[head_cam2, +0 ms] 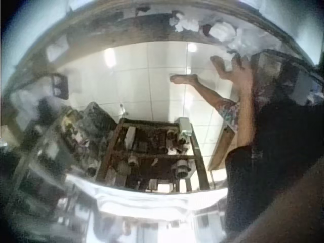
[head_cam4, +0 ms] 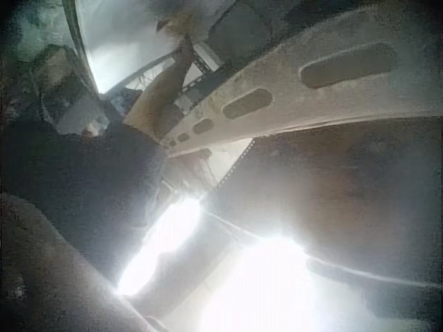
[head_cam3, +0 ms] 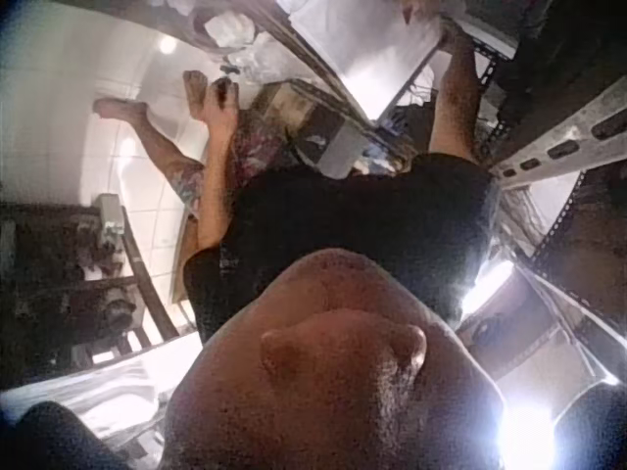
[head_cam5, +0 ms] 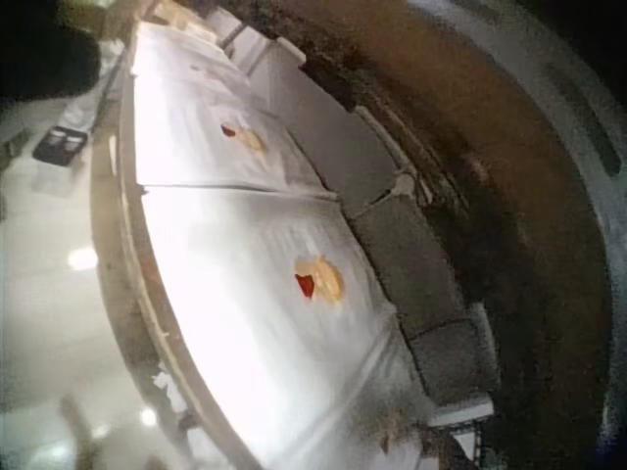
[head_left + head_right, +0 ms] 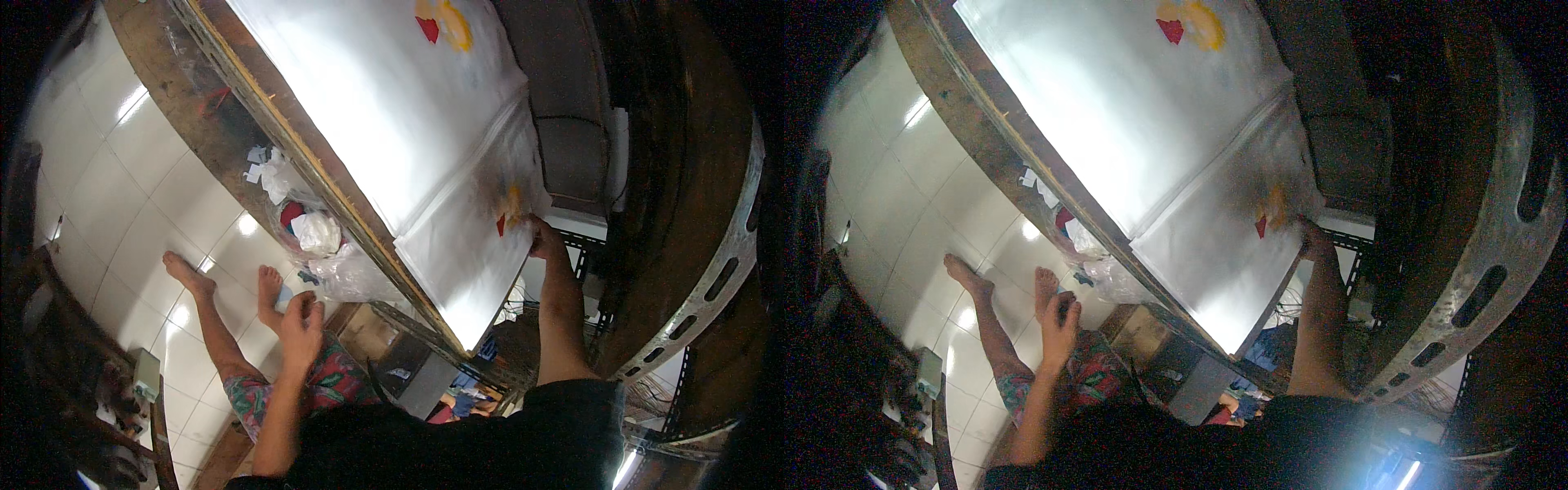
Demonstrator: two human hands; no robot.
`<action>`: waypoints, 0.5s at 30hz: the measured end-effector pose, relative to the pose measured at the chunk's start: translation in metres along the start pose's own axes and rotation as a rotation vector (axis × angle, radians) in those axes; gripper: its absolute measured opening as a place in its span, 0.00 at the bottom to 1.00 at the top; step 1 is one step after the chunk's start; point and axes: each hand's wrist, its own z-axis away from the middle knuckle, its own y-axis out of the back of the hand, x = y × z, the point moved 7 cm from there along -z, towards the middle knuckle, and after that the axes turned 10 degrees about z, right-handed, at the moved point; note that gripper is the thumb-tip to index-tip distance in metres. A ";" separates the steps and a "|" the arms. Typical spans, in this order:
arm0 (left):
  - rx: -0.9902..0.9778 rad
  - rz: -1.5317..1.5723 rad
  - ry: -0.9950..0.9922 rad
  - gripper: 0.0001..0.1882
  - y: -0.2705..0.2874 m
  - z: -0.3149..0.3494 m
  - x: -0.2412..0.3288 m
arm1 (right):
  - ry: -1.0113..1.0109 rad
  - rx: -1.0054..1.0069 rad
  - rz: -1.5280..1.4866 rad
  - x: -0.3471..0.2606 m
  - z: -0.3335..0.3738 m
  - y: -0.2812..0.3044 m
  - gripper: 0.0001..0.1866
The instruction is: The person sits on the floor and repeatedly folds white plastic bags with a logo, smoothing them flat and stacking them. The person handles the bags one at a time, aligning edges and pressing them down before stacking the folded units.
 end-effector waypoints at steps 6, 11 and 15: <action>-0.110 0.125 0.017 0.16 -0.042 0.001 0.043 | 0.240 -0.077 0.093 0.004 -0.045 0.035 0.18; -0.198 0.378 0.063 0.15 -0.073 0.015 0.065 | 0.250 -0.239 -0.122 0.018 -0.066 0.041 0.21; -0.205 0.417 0.006 0.19 -0.096 0.027 0.093 | 0.356 -0.190 -0.048 0.018 -0.060 0.035 0.26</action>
